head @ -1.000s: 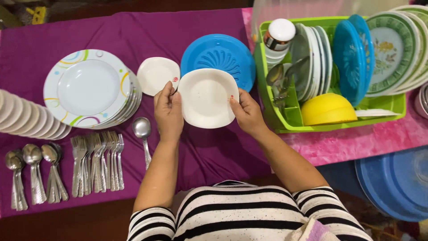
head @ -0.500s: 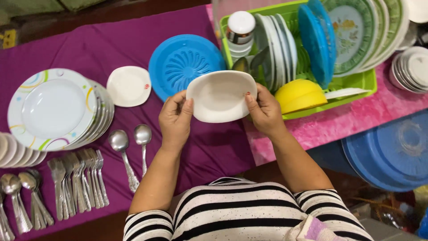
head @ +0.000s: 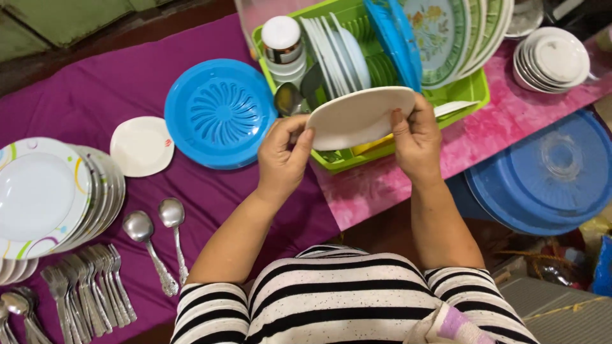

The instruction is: Organizing and stacking clean plates, bowls, and silverware on a table.

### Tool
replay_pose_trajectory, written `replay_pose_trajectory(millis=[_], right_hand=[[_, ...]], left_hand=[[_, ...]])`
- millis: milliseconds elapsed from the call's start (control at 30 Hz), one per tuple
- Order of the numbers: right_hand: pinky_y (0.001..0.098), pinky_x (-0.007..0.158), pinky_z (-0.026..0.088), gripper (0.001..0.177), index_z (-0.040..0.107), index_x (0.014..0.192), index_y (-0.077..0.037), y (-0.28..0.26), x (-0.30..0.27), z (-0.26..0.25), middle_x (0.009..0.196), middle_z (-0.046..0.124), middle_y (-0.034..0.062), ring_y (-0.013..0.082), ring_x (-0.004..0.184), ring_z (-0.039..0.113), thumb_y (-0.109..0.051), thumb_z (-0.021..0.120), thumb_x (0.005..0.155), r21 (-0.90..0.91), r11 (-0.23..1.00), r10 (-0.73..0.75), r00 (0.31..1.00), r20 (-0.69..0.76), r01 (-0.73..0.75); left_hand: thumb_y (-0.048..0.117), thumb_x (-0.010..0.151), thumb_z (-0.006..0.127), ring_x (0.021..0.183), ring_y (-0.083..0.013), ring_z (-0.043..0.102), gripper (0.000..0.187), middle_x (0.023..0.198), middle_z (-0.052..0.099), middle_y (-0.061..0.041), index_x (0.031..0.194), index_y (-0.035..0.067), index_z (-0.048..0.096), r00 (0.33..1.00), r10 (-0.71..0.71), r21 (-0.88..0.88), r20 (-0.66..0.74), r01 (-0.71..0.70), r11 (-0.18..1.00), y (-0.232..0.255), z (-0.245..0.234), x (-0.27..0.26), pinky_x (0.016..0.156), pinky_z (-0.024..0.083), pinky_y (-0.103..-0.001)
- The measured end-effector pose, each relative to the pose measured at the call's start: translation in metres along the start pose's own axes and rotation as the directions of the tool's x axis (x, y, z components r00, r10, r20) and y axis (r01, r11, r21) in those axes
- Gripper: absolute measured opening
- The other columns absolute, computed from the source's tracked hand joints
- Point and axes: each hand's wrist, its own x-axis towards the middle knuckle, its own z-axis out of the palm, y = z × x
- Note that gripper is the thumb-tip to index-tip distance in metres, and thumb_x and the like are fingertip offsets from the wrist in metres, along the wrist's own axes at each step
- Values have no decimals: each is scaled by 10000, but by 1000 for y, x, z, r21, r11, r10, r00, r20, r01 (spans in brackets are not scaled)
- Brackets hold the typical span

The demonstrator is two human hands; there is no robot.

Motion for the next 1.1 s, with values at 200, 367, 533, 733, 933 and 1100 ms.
replay_pose_trajectory(millis=[200, 367, 533, 733, 933, 1100], right_hand=[[398, 920, 519, 193, 499, 1323, -13, 23, 2, -63, 1097, 646, 168, 231, 978, 617, -71, 529, 1141, -24, 1000, -13, 997, -75, 11], [404, 897, 489, 145, 507, 1284, 9, 32, 8, -112, 1055, 621, 172, 240, 951, 581, -26, 547, 1150, -128, 990, -76, 993, -92, 64], [308, 937, 404, 233, 526, 1243, -53, 15, 15, -122, 1088, 534, 68, 173, 1010, 495, -267, 572, 1164, -309, 951, -34, 983, -182, -25], [339, 988, 422, 256, 580, 1224, -19, 28, 17, -148, 1159, 594, 132, 236, 1079, 558, -270, 561, 1174, -359, 933, -70, 985, -160, 8], [347, 934, 432, 193, 620, 1220, -59, 51, 14, -164, 1127, 631, 91, 217, 1025, 579, -239, 556, 1190, -458, 889, -47, 992, -120, -13], [309, 900, 423, 92, 627, 1239, -88, 68, 13, -170, 1138, 612, 65, 187, 1018, 559, -85, 561, 1174, -418, 907, 8, 993, -117, -57]], left_hand=[[116, 981, 729, 869, -240, 689, 174, 957, 707, -80, 1153, 97, 743, 997, 33, -64, 70, -29, 998, 3, 53, 16, 782, 548, -358], [69, 986, 694, 875, -219, 701, 189, 949, 696, -46, 1154, 144, 736, 991, 32, -113, 129, -18, 993, 0, 98, 23, 795, 564, -340], [110, 1033, 588, 920, -180, 644, 140, 1044, 660, -35, 1153, 160, 640, 953, -7, 30, 303, -2, 1000, -2, 132, 29, 825, 526, -311], [140, 1031, 608, 1000, -233, 685, 194, 1101, 708, -31, 1218, 168, 649, 928, 36, 155, 372, -100, 983, -31, 170, 25, 847, 525, -365], [151, 1027, 629, 993, -237, 699, 213, 1082, 728, -20, 1237, 178, 646, 908, 33, 238, 417, -144, 961, -45, 190, 24, 799, 552, -382], [181, 1013, 619, 856, -323, 689, 183, 931, 700, -62, 1195, 173, 637, 871, 2, 350, 492, -200, 915, -57, 202, 27, 692, 505, -485]])
